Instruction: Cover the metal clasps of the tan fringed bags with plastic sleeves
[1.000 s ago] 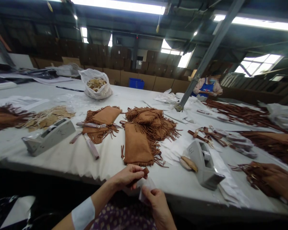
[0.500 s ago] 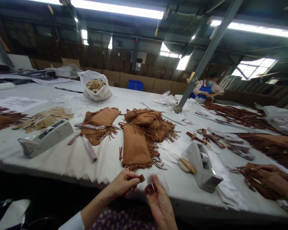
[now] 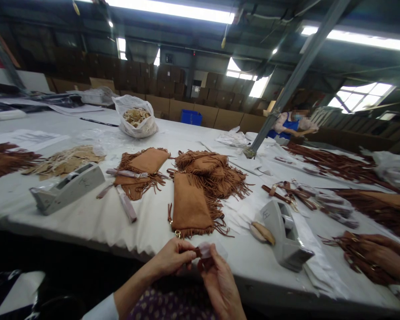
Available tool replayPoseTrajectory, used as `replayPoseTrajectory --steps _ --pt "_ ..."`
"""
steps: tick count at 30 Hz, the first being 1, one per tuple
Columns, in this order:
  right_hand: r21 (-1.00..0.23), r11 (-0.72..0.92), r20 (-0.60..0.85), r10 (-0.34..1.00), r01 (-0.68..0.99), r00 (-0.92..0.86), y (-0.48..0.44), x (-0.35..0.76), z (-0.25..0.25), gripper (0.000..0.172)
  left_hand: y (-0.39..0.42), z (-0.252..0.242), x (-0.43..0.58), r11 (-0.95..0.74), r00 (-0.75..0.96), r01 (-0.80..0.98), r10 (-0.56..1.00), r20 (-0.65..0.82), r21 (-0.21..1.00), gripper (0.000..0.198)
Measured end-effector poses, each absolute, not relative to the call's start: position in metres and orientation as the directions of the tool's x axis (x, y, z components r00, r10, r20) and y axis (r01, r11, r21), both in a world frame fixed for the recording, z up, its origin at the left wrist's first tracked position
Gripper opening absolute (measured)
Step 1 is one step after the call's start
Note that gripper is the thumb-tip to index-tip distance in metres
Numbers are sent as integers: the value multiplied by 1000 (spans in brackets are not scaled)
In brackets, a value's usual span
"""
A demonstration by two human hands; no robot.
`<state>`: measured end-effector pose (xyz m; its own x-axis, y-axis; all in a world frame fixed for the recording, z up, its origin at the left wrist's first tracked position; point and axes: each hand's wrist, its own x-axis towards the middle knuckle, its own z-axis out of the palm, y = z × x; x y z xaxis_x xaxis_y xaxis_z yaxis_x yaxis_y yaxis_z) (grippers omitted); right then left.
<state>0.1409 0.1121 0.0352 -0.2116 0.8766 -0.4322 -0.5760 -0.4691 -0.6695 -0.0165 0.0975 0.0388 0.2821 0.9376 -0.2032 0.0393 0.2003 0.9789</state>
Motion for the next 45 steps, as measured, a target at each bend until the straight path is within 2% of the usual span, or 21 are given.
replayPoseTrajectory --steps 4,8,11,15,20,23,24,26,28,30,33,35,38,40,42,44,45 --pt "-780 -421 -378 907 -463 -187 109 137 36 26 97 40 -16 195 266 75 941 -208 978 30" --pt "-911 -317 -289 947 -264 -140 108 135 32 36 94 38 -15 155 261 27 953 -157 988 14" --pt "-964 -251 -238 962 -88 -136 108 138 29 39 90 40 -15 136 273 -20 954 -126 990 37" --pt "-978 -186 -196 973 91 -118 106 140 33 41 87 51 -17 23 340 48 940 -38 999 44" --pt "-987 -151 -160 969 62 -190 96 132 46 39 85 61 -25 -137 314 180 947 75 974 54" --pt "-985 -160 -166 980 61 -110 90 128 46 37 80 53 -33 -210 312 303 944 112 929 64" --pt "-989 -137 -140 988 56 -63 88 127 44 37 79 47 -37 -232 305 347 944 125 908 62" --pt "-998 -42 -41 999 44 31 83 126 40 39 76 36 -43 -281 283 441 945 165 852 41" --pt "-994 75 81 994 80 70 80 125 38 43 76 28 -48 -317 279 491 940 198 811 23" --pt "-961 210 220 975 182 38 80 124 37 43 77 25 -52 -337 280 486 934 222 807 22" --pt "-816 486 431 873 314 -229 85 123 36 24 80 32 -56 -364 277 450 925 261 815 24" --pt "-726 619 509 777 300 -371 90 121 33 17 83 38 -57 -391 287 432 914 287 813 24" --pt "-706 659 571 746 258 -344 95 118 25 22 83 42 -58 -411 316 399 901 298 820 24" --pt "-702 663 585 745 260 -321 95 117 18 24 79 40 -59 -352 238 359 930 280 864 21" --pt "-671 676 596 737 306 -319 95 116 11 26 72 35 -62 -178 12 268 983 181 947 21" --pt "-631 684 607 729 366 -316 94 114 4 29 61 31 -65 65 -190 42 980 -56 997 30" --pt "-611 693 614 720 382 -323 92 112 1 31 54 29 -67 185 -197 -113 959 -205 976 37"
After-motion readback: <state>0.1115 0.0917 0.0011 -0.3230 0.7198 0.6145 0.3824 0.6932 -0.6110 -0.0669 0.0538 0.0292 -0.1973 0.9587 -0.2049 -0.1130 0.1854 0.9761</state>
